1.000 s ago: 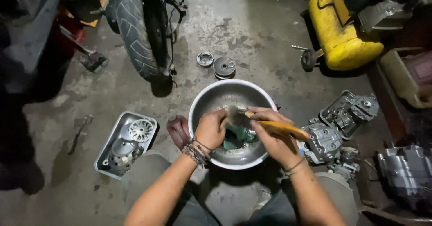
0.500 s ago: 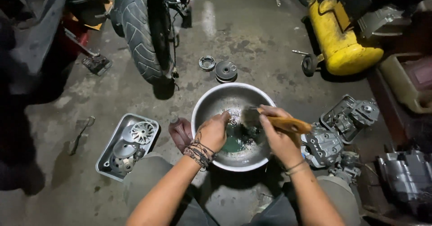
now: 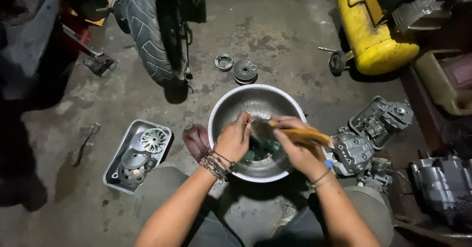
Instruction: Cleaning small metal motorcycle components in a basin of solvent using a brush and transferring them to a tray.
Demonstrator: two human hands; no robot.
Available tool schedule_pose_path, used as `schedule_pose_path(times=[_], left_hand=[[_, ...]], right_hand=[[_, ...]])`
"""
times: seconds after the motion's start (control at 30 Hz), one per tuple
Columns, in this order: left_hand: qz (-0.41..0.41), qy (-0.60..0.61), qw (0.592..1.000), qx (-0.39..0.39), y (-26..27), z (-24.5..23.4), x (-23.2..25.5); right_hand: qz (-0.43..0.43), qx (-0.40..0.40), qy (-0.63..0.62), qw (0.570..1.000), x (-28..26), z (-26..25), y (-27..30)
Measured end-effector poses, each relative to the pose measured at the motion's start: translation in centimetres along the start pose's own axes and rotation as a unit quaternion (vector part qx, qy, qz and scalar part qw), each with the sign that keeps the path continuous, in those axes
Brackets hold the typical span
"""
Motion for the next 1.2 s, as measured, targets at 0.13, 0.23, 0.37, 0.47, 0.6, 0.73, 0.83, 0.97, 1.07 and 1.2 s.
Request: schedule_pose_path(times=[0.13, 0.23, 0.37, 0.47, 0.6, 0.73, 0.83, 0.97, 1.07, 1.2], left_hand=[[0.005, 0.016, 1.000, 0.004, -0.6, -0.5, -0.4], [-0.005, 0.002, 1.000, 0.008, -0.4, 0.2, -1.3], [-0.020, 0.004, 1.000, -0.018, -0.2, 0.1, -0.2], [-0.026, 0.010, 0.999, -0.021, -0.1, 0.4, -0.5], [-0.024, 0.017, 0.999, -0.029, -0.3, 0.4, 0.0], [-0.020, 0.061, 0.997, -0.029, -1.0, 0.6, -0.7], [-0.006, 0.063, 0.998, -0.024, -0.9, 0.3, -0.3], [0.006, 0.059, 0.998, -0.024, -0.6, -0.2, 0.6], [-0.005, 0.097, 0.995, -0.020, -0.3, -0.9, 1.1], [-0.050, 0.152, 0.987, -0.017, -1.0, 1.4, -2.9]], right_hand=[[0.017, 0.014, -0.007, 1.000, 1.6, 0.1, 0.4], [-0.018, 0.058, -0.042, 0.997, -0.9, -2.1, 0.0], [0.068, 0.010, -0.026, 0.997, -0.9, -1.0, 0.2], [0.093, 0.025, -0.021, 0.995, 0.6, -1.9, 0.3], [0.052, -0.003, -0.027, 0.998, 0.5, -1.1, 0.0], [0.140, 0.021, 0.026, 0.990, 2.7, -2.2, 0.5], [0.045, 0.078, -0.086, 0.992, 0.5, -3.4, 0.0], [0.079, 0.016, -0.042, 0.996, 0.9, -1.8, 0.2], [0.088, 0.052, -0.056, 0.993, 0.6, -2.9, 0.2], [0.019, 0.017, -0.095, 0.995, -0.5, -1.5, -0.4]])
Point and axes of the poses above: each hand's wrist, its own y-axis away from the middle knuckle, its own z-axis out of the palm, x = y × z, the point moved 10 cm from there along -y, towards the middle knuckle
